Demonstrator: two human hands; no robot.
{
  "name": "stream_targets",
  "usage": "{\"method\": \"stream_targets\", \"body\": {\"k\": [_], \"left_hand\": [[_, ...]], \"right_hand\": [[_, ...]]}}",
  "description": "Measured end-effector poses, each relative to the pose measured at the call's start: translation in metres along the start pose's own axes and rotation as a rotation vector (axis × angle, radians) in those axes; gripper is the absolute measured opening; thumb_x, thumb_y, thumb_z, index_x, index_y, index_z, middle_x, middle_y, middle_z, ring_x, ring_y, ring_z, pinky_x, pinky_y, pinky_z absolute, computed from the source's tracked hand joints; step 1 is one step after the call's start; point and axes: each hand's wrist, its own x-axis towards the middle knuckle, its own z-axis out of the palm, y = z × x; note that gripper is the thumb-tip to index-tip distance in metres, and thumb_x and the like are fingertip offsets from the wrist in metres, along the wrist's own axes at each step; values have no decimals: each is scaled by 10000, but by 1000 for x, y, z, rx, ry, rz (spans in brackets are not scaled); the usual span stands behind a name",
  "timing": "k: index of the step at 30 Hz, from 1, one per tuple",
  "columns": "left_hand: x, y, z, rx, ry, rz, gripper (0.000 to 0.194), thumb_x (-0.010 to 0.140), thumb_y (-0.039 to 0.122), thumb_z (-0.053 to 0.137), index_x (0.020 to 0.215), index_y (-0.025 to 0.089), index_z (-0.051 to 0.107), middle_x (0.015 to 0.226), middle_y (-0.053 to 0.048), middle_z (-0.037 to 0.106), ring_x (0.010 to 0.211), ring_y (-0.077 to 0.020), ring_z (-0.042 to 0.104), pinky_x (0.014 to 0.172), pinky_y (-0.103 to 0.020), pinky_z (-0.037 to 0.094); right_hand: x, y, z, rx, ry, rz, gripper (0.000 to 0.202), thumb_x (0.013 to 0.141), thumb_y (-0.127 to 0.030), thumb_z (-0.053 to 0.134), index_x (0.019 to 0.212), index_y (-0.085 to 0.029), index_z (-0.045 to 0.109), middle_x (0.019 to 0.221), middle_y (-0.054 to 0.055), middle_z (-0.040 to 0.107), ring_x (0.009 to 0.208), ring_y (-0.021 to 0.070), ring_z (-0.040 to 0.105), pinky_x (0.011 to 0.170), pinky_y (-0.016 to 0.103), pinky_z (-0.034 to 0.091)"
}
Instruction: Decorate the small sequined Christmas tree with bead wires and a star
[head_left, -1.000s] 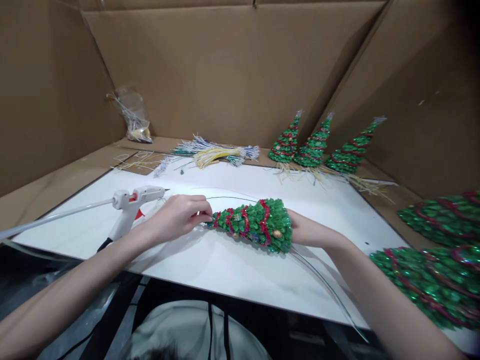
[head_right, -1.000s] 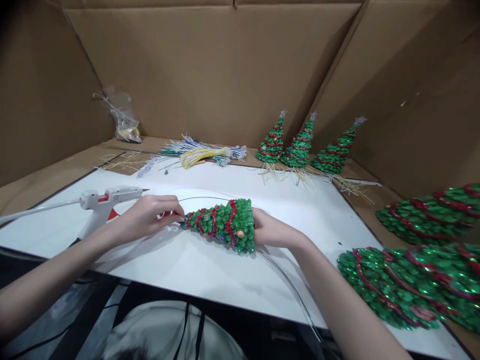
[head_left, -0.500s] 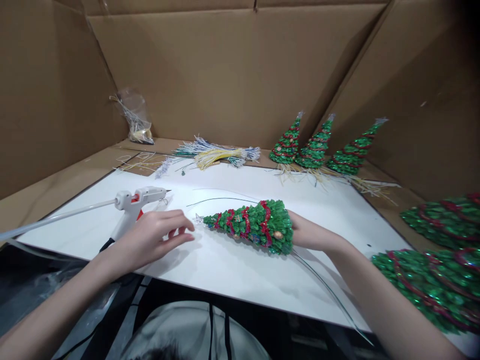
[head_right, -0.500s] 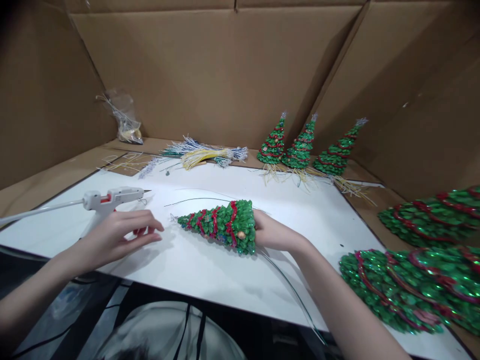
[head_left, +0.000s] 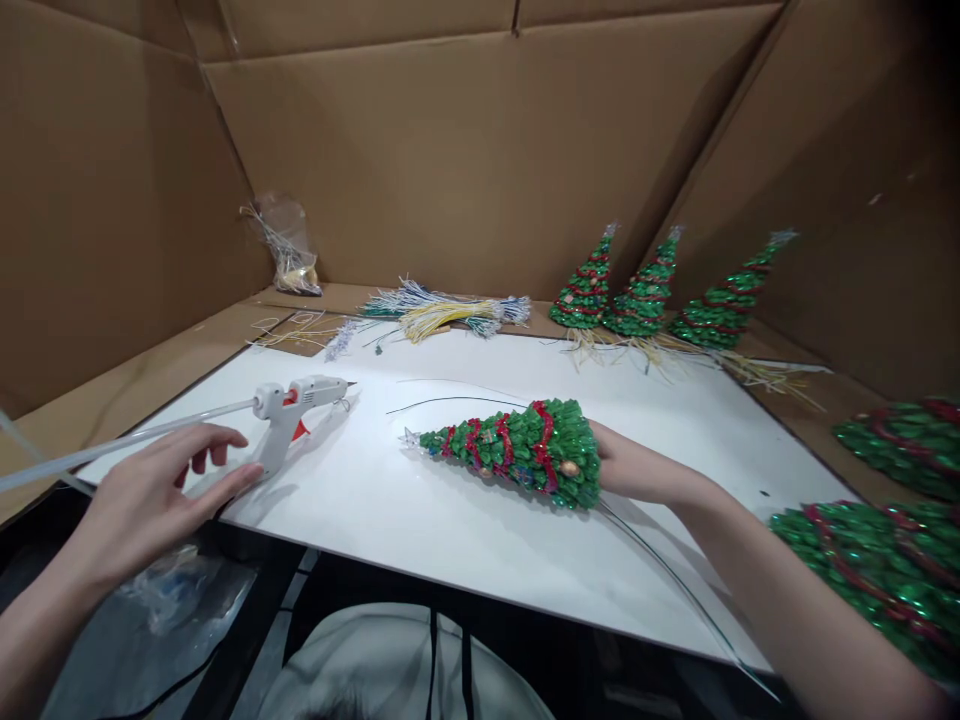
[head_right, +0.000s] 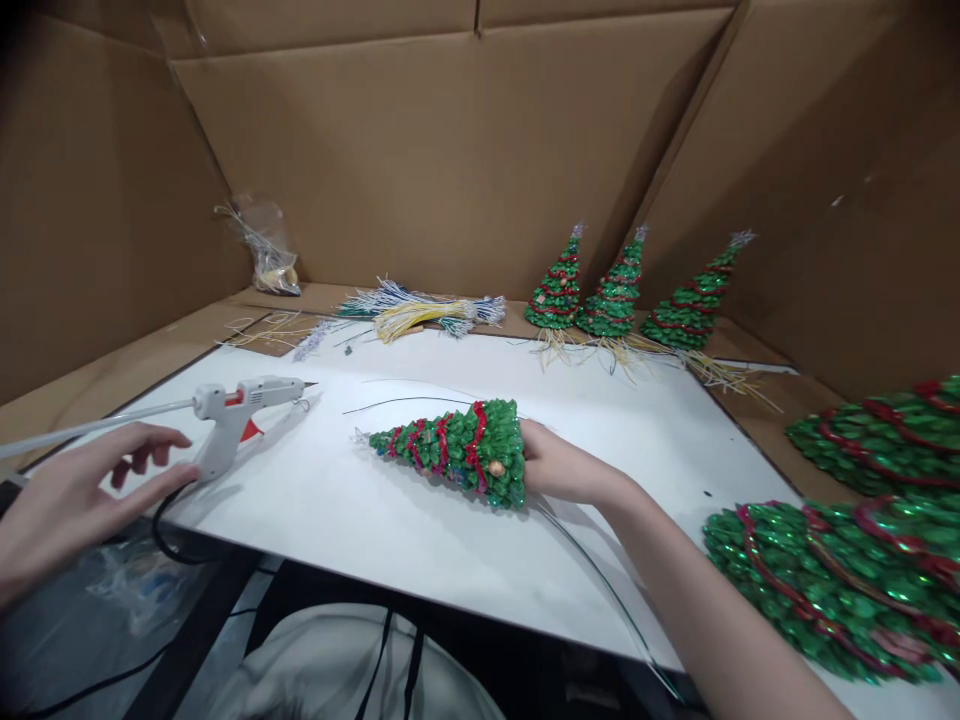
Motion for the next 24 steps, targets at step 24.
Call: {"method": "stream_targets", "body": {"k": [24], "left_hand": [[8,61,20,-616,-585,103,364,874,483,489,1054,200,630,884,-34,673,745,-168,615,689,-218,509]], "right_hand": [[-3,-11,5,57,45,-26,290,773,-359,597,953,-138,650,979,76,675,843,244,606,743,337,521]]}}
